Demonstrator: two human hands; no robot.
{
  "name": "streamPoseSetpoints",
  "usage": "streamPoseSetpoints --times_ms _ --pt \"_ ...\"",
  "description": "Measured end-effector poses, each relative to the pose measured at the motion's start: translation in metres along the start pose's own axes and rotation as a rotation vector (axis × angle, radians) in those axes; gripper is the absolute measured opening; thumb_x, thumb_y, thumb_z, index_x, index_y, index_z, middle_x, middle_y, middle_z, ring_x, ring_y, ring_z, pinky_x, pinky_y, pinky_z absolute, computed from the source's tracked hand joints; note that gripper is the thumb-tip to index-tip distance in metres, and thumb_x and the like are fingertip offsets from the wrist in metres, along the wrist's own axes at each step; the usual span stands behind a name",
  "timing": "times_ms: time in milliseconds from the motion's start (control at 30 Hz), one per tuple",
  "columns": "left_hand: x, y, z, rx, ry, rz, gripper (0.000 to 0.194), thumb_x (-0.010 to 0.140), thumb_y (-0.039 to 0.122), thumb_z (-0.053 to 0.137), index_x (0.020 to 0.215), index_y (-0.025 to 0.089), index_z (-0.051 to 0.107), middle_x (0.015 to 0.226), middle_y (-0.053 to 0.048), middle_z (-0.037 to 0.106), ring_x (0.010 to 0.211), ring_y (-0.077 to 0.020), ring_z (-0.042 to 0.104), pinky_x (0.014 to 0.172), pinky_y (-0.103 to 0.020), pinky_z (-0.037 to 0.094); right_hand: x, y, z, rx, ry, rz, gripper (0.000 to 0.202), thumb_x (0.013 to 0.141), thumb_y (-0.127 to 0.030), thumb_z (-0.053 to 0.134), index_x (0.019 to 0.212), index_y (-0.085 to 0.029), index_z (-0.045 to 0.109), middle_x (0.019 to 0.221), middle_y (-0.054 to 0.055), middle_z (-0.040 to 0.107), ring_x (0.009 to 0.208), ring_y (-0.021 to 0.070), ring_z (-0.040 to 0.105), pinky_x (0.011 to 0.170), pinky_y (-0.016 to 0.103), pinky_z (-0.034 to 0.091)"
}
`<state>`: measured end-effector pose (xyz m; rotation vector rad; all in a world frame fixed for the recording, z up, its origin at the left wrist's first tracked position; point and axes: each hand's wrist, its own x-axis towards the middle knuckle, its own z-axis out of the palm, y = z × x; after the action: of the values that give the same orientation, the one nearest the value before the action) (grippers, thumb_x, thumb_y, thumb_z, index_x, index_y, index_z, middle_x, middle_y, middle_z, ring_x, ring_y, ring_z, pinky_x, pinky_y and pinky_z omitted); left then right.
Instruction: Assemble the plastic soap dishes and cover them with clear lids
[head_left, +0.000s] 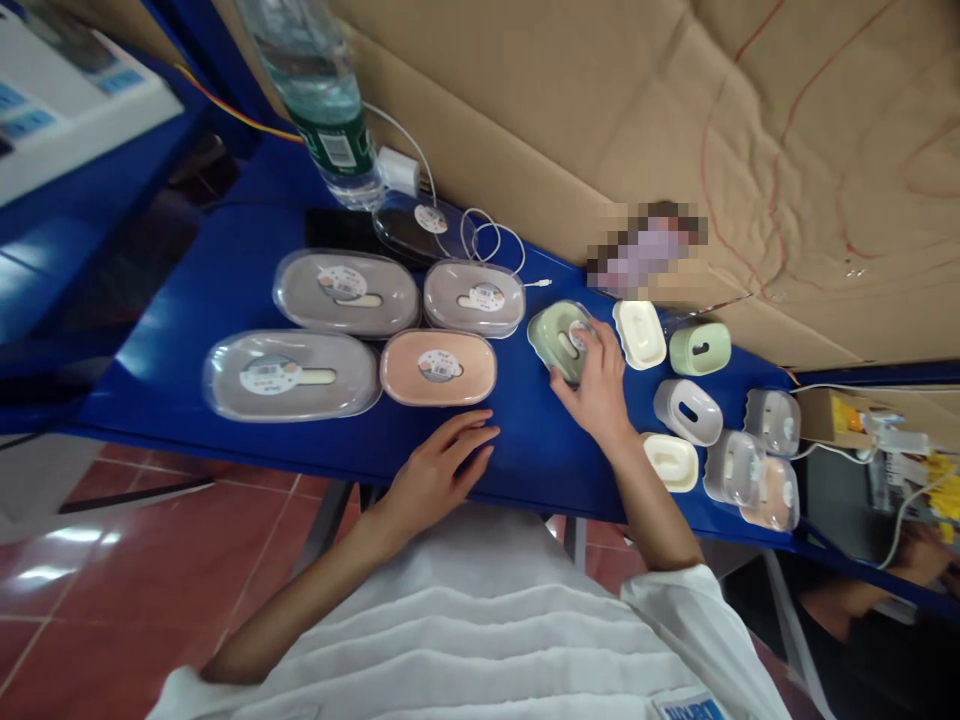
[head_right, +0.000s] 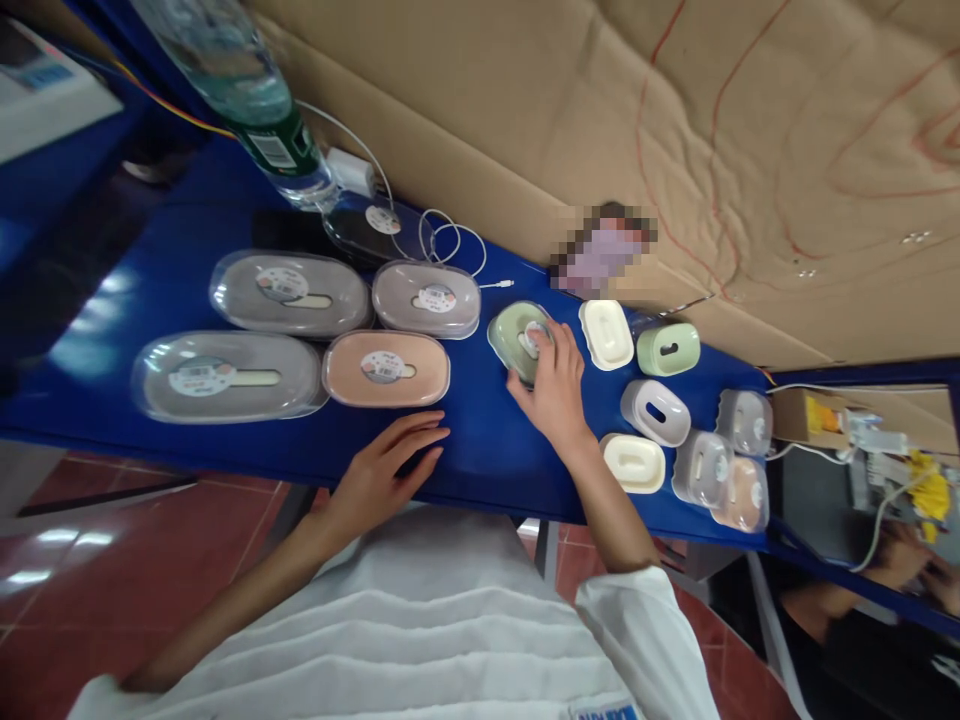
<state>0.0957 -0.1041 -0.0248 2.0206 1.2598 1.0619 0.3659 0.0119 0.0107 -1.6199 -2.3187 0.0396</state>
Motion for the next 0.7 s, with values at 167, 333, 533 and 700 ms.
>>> streamPoseSetpoints --times_ms 167,333,533,700 --pt "0.003 -0.001 0.001 -0.006 0.016 0.007 0.022 0.106 0.019 0.064 0.126 0.023 0.072 0.131 -0.008 0.075 0.121 -0.0189 0.075 0.109 -0.034 0.062 0.038 -0.013 0.011 -0.062 -0.043 0.089 0.065 0.109 -0.055 0.050 0.164 -0.021 0.044 0.175 0.018 0.036 0.163 0.0396 0.029 0.129 0.065 0.030" --pt "0.002 -0.003 0.001 0.007 -0.006 0.019 0.022 0.106 0.019 0.064 0.126 0.024 0.073 0.130 -0.007 0.075 0.119 -0.0192 0.076 0.109 -0.035 0.063 0.072 -0.020 0.023 -0.001 -0.102 0.086 0.073 0.108 -0.053 0.053 0.170 -0.018 0.036 0.179 0.018 0.029 0.166 0.0414 0.022 0.133 0.062 0.026" --pt "0.003 -0.006 -0.002 0.034 -0.036 0.034 0.022 0.106 0.020 0.065 0.126 0.024 0.072 0.130 -0.007 0.074 0.118 -0.0194 0.075 0.109 -0.036 0.061 0.053 -0.002 -0.011 0.046 -0.021 0.016 0.069 0.113 -0.050 0.041 0.172 -0.018 0.030 0.181 0.015 0.025 0.170 0.0310 0.017 0.137 0.055 0.021" --pt "0.008 -0.003 -0.001 0.057 -0.047 0.019 0.020 0.106 0.020 0.064 0.123 0.026 0.073 0.127 -0.007 0.075 0.115 -0.0203 0.076 0.107 -0.038 0.062 -0.030 0.036 -0.051 -0.124 0.018 0.251 0.057 0.112 -0.046 0.048 0.161 -0.017 0.050 0.162 0.019 0.055 0.155 0.0364 0.046 0.129 0.059 0.033"
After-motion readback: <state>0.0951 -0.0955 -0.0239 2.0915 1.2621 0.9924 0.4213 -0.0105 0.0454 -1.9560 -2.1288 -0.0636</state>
